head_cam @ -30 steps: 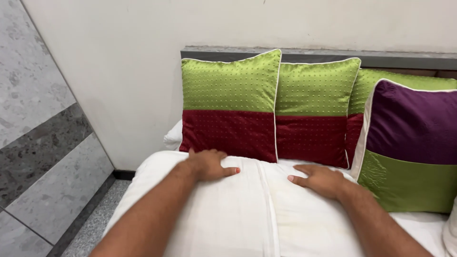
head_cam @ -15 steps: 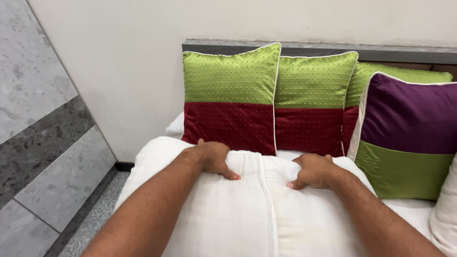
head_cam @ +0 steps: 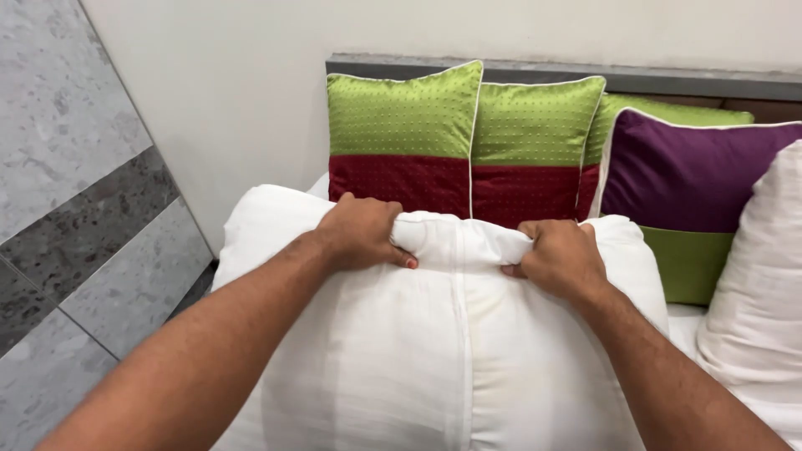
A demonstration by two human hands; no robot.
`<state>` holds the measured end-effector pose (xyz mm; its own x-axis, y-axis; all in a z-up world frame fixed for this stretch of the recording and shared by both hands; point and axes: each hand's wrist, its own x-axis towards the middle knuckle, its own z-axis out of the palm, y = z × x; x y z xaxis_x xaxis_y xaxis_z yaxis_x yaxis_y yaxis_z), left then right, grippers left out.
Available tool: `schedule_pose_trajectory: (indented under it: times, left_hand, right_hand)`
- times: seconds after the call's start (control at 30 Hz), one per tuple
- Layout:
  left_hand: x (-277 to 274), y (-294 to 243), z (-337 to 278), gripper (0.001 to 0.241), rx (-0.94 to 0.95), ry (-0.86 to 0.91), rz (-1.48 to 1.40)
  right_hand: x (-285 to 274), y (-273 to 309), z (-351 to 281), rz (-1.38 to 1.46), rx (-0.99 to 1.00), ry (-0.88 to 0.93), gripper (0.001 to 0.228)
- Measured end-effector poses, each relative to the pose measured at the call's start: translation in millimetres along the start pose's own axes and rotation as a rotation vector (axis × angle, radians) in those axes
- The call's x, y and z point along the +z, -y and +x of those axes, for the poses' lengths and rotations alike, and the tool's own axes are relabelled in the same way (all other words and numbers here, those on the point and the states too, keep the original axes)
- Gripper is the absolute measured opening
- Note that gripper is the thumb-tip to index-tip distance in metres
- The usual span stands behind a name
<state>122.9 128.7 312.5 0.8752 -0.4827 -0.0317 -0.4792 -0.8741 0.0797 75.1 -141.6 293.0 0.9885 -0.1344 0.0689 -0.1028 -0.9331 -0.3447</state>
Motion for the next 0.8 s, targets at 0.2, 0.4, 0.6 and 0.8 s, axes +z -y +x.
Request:
schedule_pose_trajectory:
  times: [0.2,0.4,0.6,0.8]
  left_hand:
    - [-33,-11,-37,0.067,0.061,-0.259,0.000]
    - [-22,-9,-62,0.063,0.166,-0.727,0.211]
    - [56,-4,-82,0.005,0.342,-1.340,0.489]
    - [181,-12,-106,0.006,0.299,-1.179,0.407]
  right_hand:
    - [-19,-9,-12,-0.023,-0.250,-0.310,0.011]
    - [-15,-13,-39,-0.105,-0.577,-0.915,0.019]
    - [37,-36,-75,-0.133,-0.704,-1.249,0.028]
    - [110,-68,-115,-0.203,-0.777,-0.948,0.021]
